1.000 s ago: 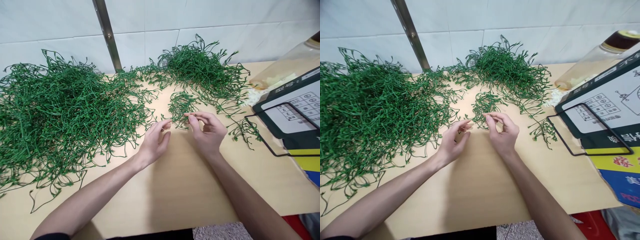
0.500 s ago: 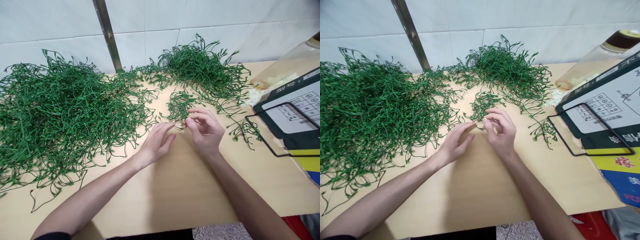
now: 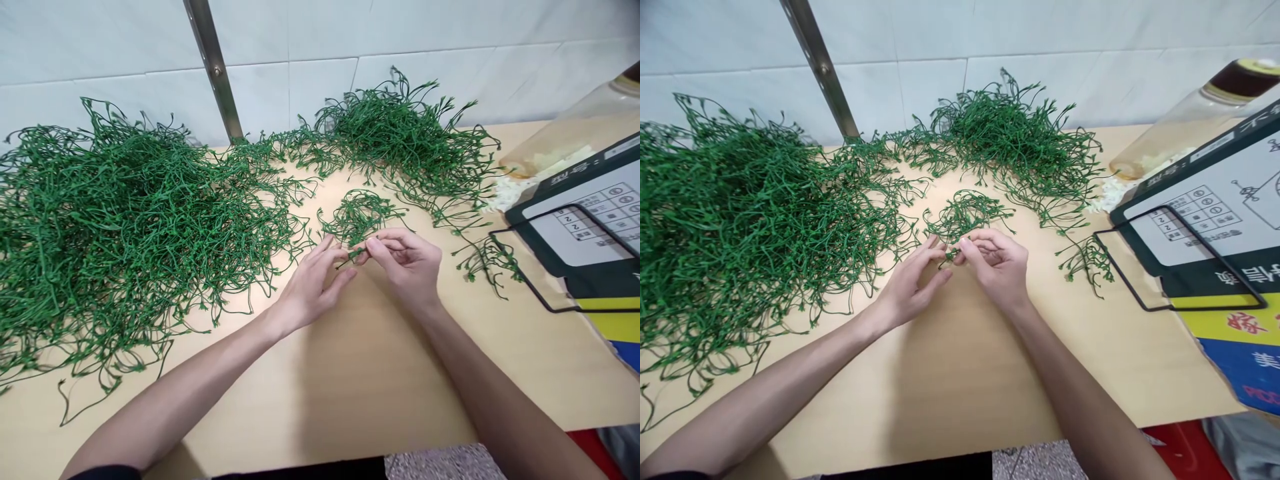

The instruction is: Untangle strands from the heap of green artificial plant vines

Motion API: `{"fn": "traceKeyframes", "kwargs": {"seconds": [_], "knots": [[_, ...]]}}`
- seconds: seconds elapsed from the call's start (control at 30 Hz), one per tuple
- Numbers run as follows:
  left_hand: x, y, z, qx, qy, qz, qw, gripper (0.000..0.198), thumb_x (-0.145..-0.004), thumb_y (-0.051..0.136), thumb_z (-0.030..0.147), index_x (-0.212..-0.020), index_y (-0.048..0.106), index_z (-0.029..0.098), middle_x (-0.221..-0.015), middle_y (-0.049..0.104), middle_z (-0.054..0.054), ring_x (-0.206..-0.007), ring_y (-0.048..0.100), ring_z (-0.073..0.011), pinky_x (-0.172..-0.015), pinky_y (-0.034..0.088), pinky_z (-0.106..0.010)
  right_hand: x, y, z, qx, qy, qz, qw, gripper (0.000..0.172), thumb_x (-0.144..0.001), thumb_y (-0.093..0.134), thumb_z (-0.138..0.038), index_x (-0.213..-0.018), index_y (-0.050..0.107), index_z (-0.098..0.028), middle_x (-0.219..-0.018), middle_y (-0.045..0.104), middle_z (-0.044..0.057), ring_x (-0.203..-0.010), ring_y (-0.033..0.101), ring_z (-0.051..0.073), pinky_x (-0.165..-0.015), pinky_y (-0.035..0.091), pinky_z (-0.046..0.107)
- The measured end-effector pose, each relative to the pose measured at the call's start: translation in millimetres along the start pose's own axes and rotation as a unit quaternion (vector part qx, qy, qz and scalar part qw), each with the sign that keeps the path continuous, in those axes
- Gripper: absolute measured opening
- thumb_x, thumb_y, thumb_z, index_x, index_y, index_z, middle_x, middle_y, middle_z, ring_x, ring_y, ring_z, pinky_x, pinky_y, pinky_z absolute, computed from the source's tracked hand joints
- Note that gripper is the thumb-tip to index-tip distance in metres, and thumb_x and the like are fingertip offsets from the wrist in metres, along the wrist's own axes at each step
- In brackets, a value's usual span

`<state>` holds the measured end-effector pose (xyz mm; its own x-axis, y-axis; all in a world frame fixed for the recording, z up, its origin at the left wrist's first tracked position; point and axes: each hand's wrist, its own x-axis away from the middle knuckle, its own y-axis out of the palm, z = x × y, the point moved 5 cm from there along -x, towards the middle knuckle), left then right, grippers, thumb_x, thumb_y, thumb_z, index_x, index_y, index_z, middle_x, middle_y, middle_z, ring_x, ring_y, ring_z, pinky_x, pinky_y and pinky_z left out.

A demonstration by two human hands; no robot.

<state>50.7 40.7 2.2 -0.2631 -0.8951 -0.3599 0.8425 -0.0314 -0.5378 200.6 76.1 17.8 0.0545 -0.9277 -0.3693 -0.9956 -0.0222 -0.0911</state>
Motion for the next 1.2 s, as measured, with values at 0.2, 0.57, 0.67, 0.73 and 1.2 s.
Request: {"fn": "traceKeyframes", "kwargs": {"seconds": [0.2, 0.57, 0.67, 0.73, 1.2], "knots": [[0.9, -4.0, -6.6, 0.068, -0.060, 0.037, 0.995, 0.017, -0.097, 0.046, 0.025, -0.084, 0.057, 0.023, -0.084, 0.072, -0.005, -0.126, 0.060, -0.0239, -0.104, 0.049, -0.041, 2.4, 5.4, 2.4, 0.005, -0.018, -0.074, 0.997, 0.016, -0.080, 0.074, -0.033, -0.087, 0.070, -0.020, -0.076, 0.073, 0.003, -0.063, 0.069, 0.015, -0.062, 0.061, 0.029], [4.2, -15.8, -14.5, 0.090, -0.126, 0.162, 0.975, 0.022, -0.094, 0.051, 0.031, -0.081, 0.063, 0.018, -0.078, 0.068, -0.002, -0.072, 0.059, -0.0128, -0.068, 0.046, -0.025, 3.9, 7.8, 10.6, 0.080, -0.053, -0.101, 0.990, 0.009, -0.083, 0.068, -0.024, -0.091, 0.072, -0.021, -0.084, 0.071, 0.003, -0.070, 0.065, 0.015, -0.065, 0.058, 0.030], [5.1, -16.4, -14.8, 0.118, -0.138, 0.167, 0.969, 0.023, -0.095, 0.050, 0.032, -0.081, 0.062, 0.018, -0.074, 0.064, 0.000, -0.066, 0.055, -0.0108, -0.063, 0.044, -0.023, 5.1, 9.7, 10.0, 0.097, -0.073, -0.106, 0.987, 0.012, -0.084, 0.065, -0.019, -0.094, 0.072, -0.021, -0.089, 0.072, 0.004, -0.073, 0.066, 0.015, -0.067, 0.057, 0.030], [5.4, -15.3, -15.6, 0.134, -0.144, 0.161, 0.967, 0.023, -0.095, 0.051, 0.033, -0.081, 0.062, 0.018, -0.075, 0.064, 0.000, -0.066, 0.056, -0.0106, -0.063, 0.044, -0.022, 4.8, 9.8, 9.2, 0.111, -0.083, -0.098, 0.986, 0.010, -0.083, 0.065, -0.019, -0.092, 0.071, -0.022, -0.087, 0.071, 0.004, -0.070, 0.064, 0.015, -0.065, 0.056, 0.030], [4.0, -3.1, -15.2, 0.158, -0.068, 0.113, 0.979, 0.031, -0.074, 0.079, 0.033, -0.096, 0.062, 0.019, -0.084, 0.068, -0.003, -0.074, 0.064, -0.0125, -0.070, 0.053, -0.024, 4.7, 11.4, 5.9, 0.108, -0.106, -0.133, 0.980, 0.019, -0.078, 0.066, -0.017, -0.096, 0.071, -0.023, -0.089, 0.069, 0.005, -0.075, 0.064, 0.016, -0.062, 0.058, 0.028]]}}
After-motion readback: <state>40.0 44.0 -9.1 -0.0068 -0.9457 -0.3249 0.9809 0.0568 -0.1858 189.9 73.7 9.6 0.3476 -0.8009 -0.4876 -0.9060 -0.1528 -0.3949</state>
